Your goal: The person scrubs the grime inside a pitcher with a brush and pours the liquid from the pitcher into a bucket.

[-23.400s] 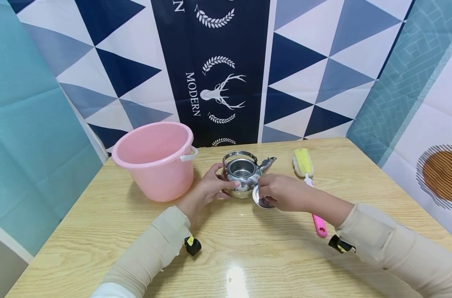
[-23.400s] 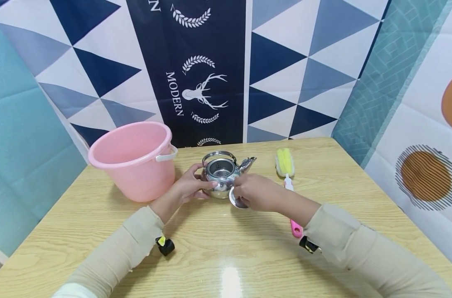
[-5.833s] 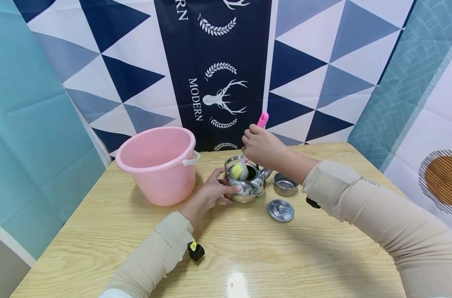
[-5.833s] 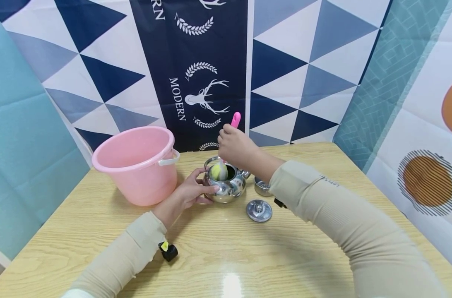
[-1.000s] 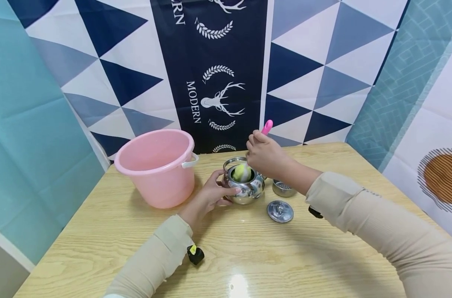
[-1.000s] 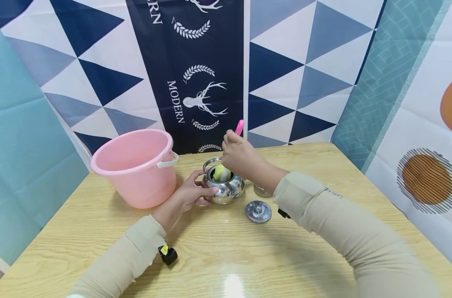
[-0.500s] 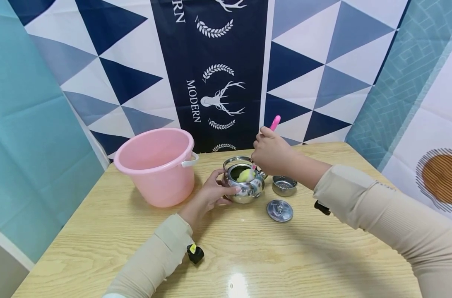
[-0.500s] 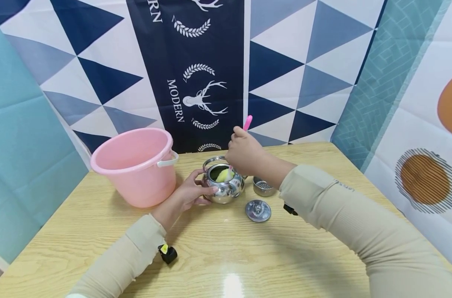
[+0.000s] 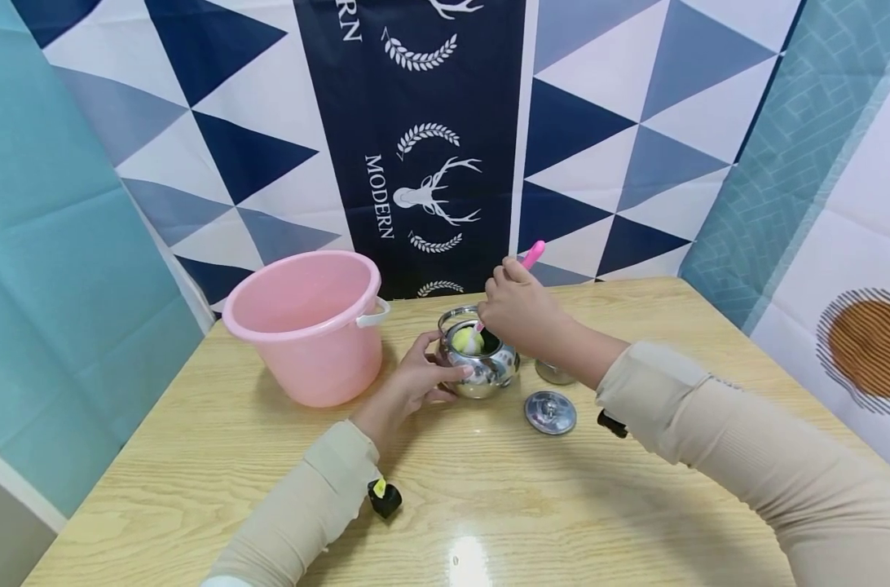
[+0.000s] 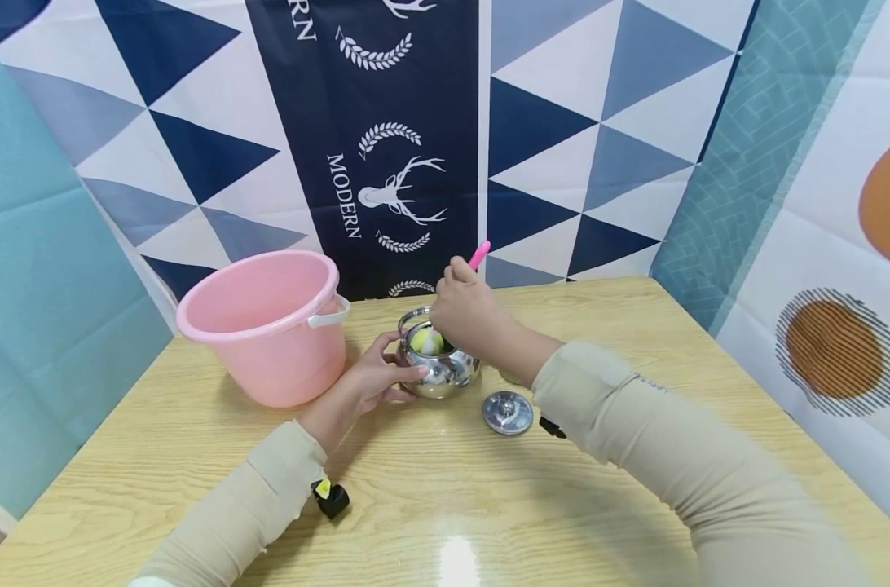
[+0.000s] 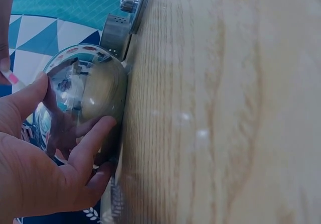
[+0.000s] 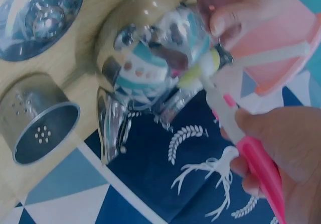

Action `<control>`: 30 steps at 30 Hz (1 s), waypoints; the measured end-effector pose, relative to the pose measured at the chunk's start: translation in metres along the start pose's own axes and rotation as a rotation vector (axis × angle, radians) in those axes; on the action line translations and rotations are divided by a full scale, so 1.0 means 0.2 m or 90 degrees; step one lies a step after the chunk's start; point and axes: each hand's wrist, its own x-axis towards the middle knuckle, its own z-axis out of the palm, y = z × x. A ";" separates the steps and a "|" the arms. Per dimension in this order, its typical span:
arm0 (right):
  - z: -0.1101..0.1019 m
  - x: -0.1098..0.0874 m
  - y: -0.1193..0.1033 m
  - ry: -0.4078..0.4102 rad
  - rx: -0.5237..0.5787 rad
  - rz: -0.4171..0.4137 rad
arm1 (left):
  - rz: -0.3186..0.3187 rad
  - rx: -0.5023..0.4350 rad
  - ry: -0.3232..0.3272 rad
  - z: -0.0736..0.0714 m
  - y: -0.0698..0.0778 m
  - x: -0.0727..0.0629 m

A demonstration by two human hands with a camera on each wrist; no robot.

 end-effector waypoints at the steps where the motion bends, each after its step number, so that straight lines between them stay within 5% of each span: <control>1: 0.00 0.01 -0.01 -0.002 -0.011 0.007 | 0.001 0.001 0.000 0.00 0.00 0.00; 14: 0.02 0.01 -0.05 0.020 -0.177 0.009 | 0.012 0.002 0.001 0.01 0.00 0.01; 25: -0.04 0.01 -0.03 -0.020 -0.160 -0.039 | 0.008 0.014 0.004 0.00 0.00 0.01; 30: -0.07 0.03 -0.01 -0.056 -0.101 -0.036 | 0.007 0.011 0.005 0.00 -0.01 0.00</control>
